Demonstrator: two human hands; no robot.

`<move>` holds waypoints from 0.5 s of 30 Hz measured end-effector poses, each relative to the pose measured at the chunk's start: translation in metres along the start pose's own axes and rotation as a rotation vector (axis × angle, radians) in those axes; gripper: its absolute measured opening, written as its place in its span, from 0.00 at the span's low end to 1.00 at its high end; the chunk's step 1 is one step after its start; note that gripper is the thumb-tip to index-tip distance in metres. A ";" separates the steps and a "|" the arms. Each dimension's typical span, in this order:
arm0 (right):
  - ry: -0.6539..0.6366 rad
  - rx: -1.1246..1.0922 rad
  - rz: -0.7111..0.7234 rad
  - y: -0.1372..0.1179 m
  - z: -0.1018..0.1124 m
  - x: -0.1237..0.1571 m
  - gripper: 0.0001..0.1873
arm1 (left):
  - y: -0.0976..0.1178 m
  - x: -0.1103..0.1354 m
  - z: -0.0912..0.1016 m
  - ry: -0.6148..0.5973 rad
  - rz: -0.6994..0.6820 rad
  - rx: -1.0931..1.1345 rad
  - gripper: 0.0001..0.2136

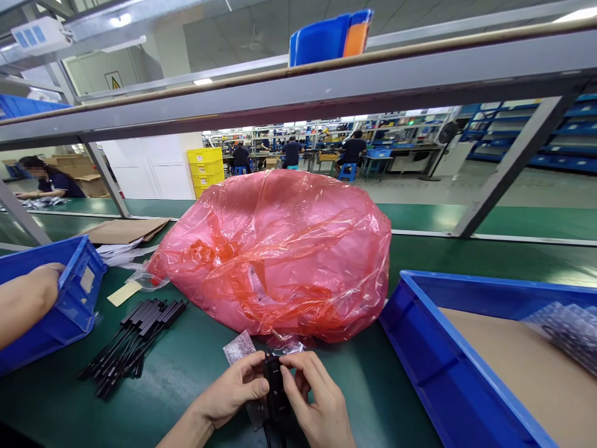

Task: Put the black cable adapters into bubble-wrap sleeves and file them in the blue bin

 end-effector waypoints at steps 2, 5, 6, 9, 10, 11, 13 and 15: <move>0.005 -0.001 0.001 -0.001 0.000 -0.001 0.05 | 0.000 0.000 0.000 0.004 0.000 0.003 0.20; 0.009 -0.001 0.015 -0.004 0.000 -0.001 0.06 | -0.002 0.000 0.000 -0.002 0.000 0.007 0.20; 0.011 -0.003 0.018 -0.004 -0.001 -0.001 0.06 | -0.002 0.000 0.000 -0.002 0.002 0.009 0.20; 0.021 -0.009 0.025 -0.005 0.000 0.000 0.05 | -0.002 0.000 0.001 0.002 0.001 0.009 0.20; 0.022 -0.011 0.027 -0.005 0.000 0.001 0.05 | -0.001 0.000 0.001 0.004 -0.001 0.007 0.20; 0.021 -0.013 0.030 -0.006 0.000 0.001 0.05 | 0.000 0.000 0.000 0.004 -0.005 0.007 0.20; 0.022 -0.015 0.034 -0.007 0.000 0.002 0.05 | 0.001 0.000 -0.001 -0.005 -0.012 0.008 0.19; 0.027 -0.015 0.040 -0.009 0.000 0.002 0.05 | 0.001 0.000 -0.002 -0.018 -0.018 0.009 0.20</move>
Point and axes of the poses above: each hand's wrist, its own x-axis away from the middle knuckle, its own z-axis out of the back of the hand, y = z × x, the point moved 9 cm from there along -x, towards the middle knuckle, and after that the axes turned 9 degrees about y, right-handed, at the moved point
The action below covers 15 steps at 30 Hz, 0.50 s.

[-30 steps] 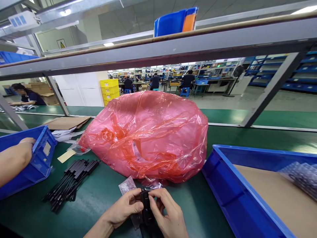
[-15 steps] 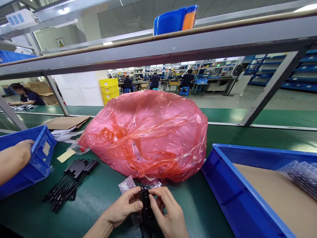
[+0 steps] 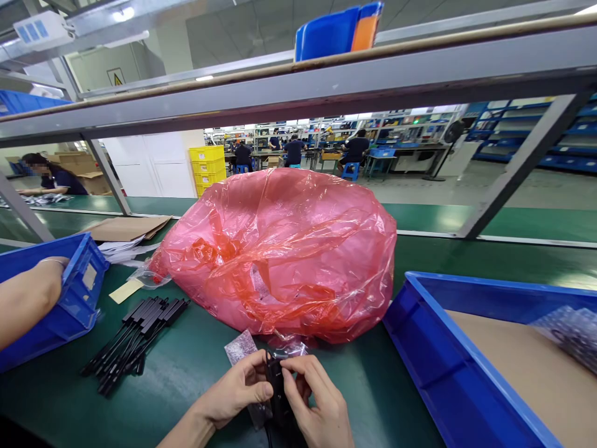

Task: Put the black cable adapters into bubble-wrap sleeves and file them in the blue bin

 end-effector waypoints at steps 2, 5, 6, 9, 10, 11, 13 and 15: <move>0.006 0.005 0.008 -0.002 0.000 -0.001 0.05 | -0.001 0.000 -0.001 -0.009 0.000 -0.007 0.20; 0.013 0.021 0.023 -0.003 -0.001 0.000 0.04 | -0.002 0.000 0.000 -0.006 0.000 -0.016 0.21; 0.013 0.025 0.030 -0.004 -0.002 0.001 0.04 | -0.002 0.000 0.001 0.004 -0.002 -0.013 0.20; -0.014 0.034 0.058 -0.007 -0.007 0.005 0.04 | 0.002 -0.001 0.005 0.048 -0.013 -0.002 0.19; -0.028 0.036 0.065 -0.007 -0.008 0.006 0.04 | 0.004 -0.001 0.006 0.058 -0.017 -0.001 0.19; -0.035 0.037 0.072 -0.008 -0.009 0.008 0.05 | 0.005 -0.001 0.006 0.062 -0.018 -0.002 0.19; -0.033 0.032 0.075 -0.008 -0.009 0.008 0.05 | 0.006 -0.002 0.006 0.063 -0.015 -0.002 0.19; 0.007 0.023 0.063 -0.005 -0.005 0.006 0.03 | 0.005 -0.002 0.005 0.053 -0.011 -0.005 0.19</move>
Point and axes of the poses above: each hand's wrist, its own x-axis away from the middle knuckle, its own z-axis out of the back of the hand, y = z × x, the point moved 9 cm from there along -x, towards the middle knuckle, and after that the axes turned 9 degrees about y, right-handed, at the moved point
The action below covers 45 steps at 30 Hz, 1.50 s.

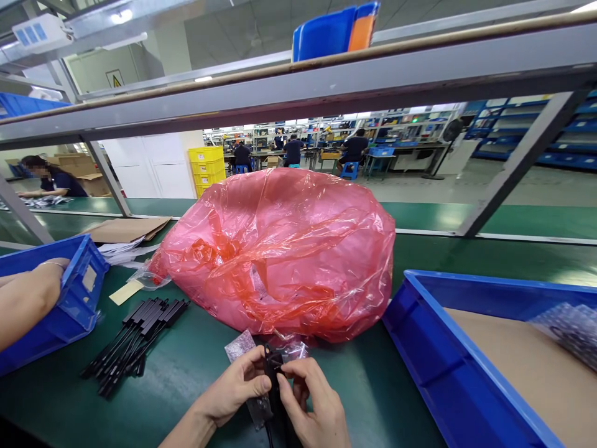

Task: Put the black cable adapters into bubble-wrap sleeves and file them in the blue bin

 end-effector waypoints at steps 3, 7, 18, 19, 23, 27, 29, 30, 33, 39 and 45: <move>0.053 0.011 -0.025 0.006 0.006 -0.004 0.05 | -0.003 0.001 -0.003 -0.032 -0.007 -0.025 0.18; 0.020 0.012 0.019 0.002 0.004 -0.006 0.03 | -0.006 0.002 -0.003 -0.036 0.014 -0.057 0.17; 0.113 0.077 -0.437 0.075 0.031 -0.012 0.15 | -0.006 -0.005 0.016 0.113 0.018 -0.020 0.20; 0.072 0.109 -0.443 0.081 0.027 -0.013 0.16 | -0.006 -0.005 0.016 0.114 0.018 -0.020 0.21; -0.033 0.228 -0.423 0.099 0.014 -0.010 0.12 | -0.002 -0.005 0.011 0.071 0.007 -0.031 0.20; -0.097 0.316 -0.395 0.113 0.005 -0.003 0.07 | 0.003 -0.004 0.011 0.071 -0.008 -0.041 0.17; -0.115 0.315 -0.387 0.114 0.003 -0.001 0.05 | 0.004 -0.004 0.011 0.077 -0.006 -0.049 0.17; -0.119 0.307 -0.383 0.113 0.003 -0.001 0.05 | 0.004 -0.004 0.012 0.082 -0.007 -0.056 0.18; -0.144 0.237 -0.372 0.098 0.001 -0.006 0.07 | 0.011 -0.005 0.017 0.144 -0.062 -0.090 0.18; -0.397 -0.076 -0.375 0.049 -0.034 0.001 0.17 | 0.026 -0.003 0.030 0.313 -0.265 -0.202 0.16; -0.452 -0.277 -0.442 0.035 -0.050 0.014 0.23 | 0.048 -0.004 0.020 0.375 -0.431 -0.421 0.16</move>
Point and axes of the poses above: each hand's wrist, its own x-axis away from the middle knuckle, its own z-axis out of the back of the hand, y = z × x, the point moved 9 cm from there along -x, towards the middle knuckle, and after that the axes turned 9 degrees about y, right-handed, at the moved point
